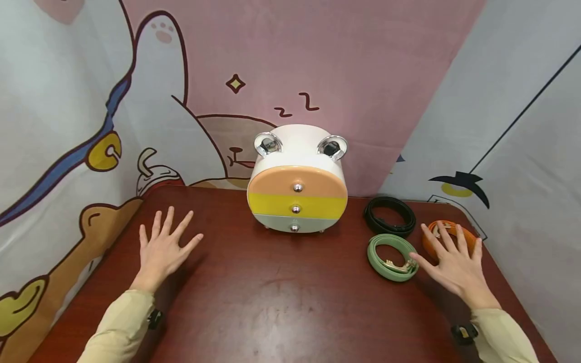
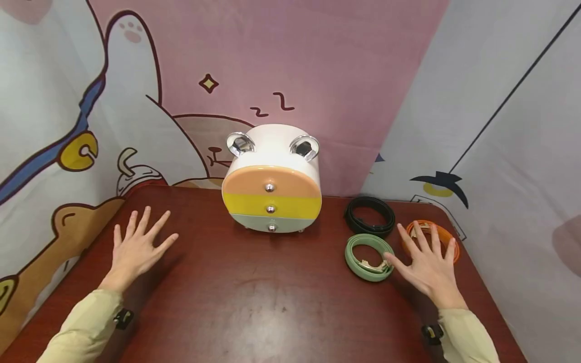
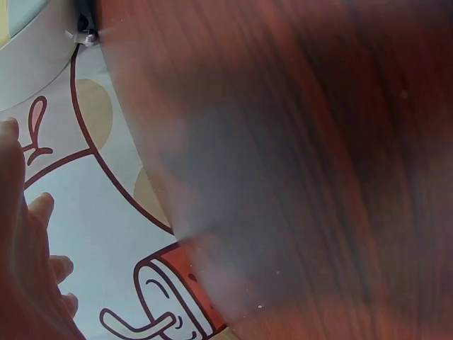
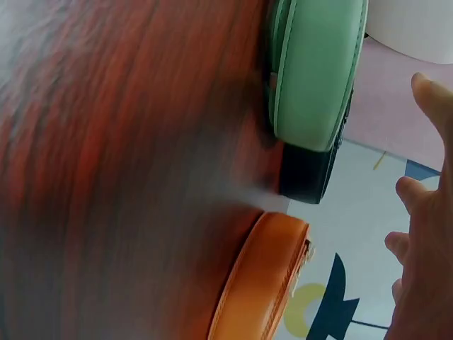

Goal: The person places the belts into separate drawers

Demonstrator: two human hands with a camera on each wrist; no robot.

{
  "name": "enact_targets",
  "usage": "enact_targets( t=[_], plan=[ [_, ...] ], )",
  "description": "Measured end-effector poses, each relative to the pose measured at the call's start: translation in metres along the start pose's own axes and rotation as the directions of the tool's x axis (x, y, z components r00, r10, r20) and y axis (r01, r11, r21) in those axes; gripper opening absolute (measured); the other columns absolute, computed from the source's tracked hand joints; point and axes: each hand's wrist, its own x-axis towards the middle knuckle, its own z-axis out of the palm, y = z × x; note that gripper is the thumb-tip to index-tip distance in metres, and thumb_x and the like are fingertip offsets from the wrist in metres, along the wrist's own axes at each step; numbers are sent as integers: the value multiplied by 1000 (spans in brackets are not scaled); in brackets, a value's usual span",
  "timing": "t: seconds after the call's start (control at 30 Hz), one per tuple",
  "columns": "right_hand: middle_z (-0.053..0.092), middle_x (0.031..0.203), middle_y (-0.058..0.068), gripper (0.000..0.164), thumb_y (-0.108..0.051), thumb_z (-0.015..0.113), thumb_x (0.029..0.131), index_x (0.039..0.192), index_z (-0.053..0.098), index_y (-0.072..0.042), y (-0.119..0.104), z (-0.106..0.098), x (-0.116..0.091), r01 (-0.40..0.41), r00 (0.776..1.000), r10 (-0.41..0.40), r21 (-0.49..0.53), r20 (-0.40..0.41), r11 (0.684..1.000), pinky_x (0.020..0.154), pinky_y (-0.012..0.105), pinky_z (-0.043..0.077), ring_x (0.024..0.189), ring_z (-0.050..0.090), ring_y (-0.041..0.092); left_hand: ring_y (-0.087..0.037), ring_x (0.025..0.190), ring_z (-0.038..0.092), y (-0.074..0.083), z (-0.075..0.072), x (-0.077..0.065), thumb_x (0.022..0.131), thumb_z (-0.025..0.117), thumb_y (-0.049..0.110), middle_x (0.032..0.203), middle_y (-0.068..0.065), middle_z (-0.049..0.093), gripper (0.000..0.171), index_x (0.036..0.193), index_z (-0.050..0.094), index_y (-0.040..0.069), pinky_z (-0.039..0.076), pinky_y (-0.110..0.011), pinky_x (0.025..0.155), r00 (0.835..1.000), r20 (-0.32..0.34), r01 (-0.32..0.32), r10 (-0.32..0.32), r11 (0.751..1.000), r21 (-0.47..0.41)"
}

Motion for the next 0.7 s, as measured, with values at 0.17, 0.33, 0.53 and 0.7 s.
enact_targets(
  t=[0.17,0.33,0.53,0.7],
  plan=[
    [4,159,18,83,-58,53,92,157,13,-24,-7,3,4,21,1000,-21,31,-6,999,96,63,-26,141,-20,37,-36,145,-5,4,4,2,92,47,64,159,-17,12,71,152,32,28,-4,-68,105,1000,4,2,-2,1000,-12],
    [5,159,18,82,-58,52,92,157,14,-24,-19,7,9,48,999,-47,49,-14,998,97,64,-24,142,-16,40,-36,144,-5,14,9,8,92,45,65,159,-16,10,72,153,29,29,-5,-67,105,1000,24,9,-9,999,-36],
    [13,159,18,79,-58,50,93,156,17,-25,-41,11,20,76,997,-73,65,-40,995,100,66,-19,143,-11,38,-36,144,-5,26,16,18,92,44,67,160,-16,10,73,152,31,28,-5,-67,105,999,35,21,-19,998,-66],
    [24,155,18,75,-56,51,94,155,23,-25,-64,18,33,122,988,-113,88,-104,989,101,68,-15,143,-1,42,-36,144,-5,39,23,27,92,41,68,160,-16,8,74,153,29,28,-5,-66,105,998,52,28,-22,995,-100]
  ],
)
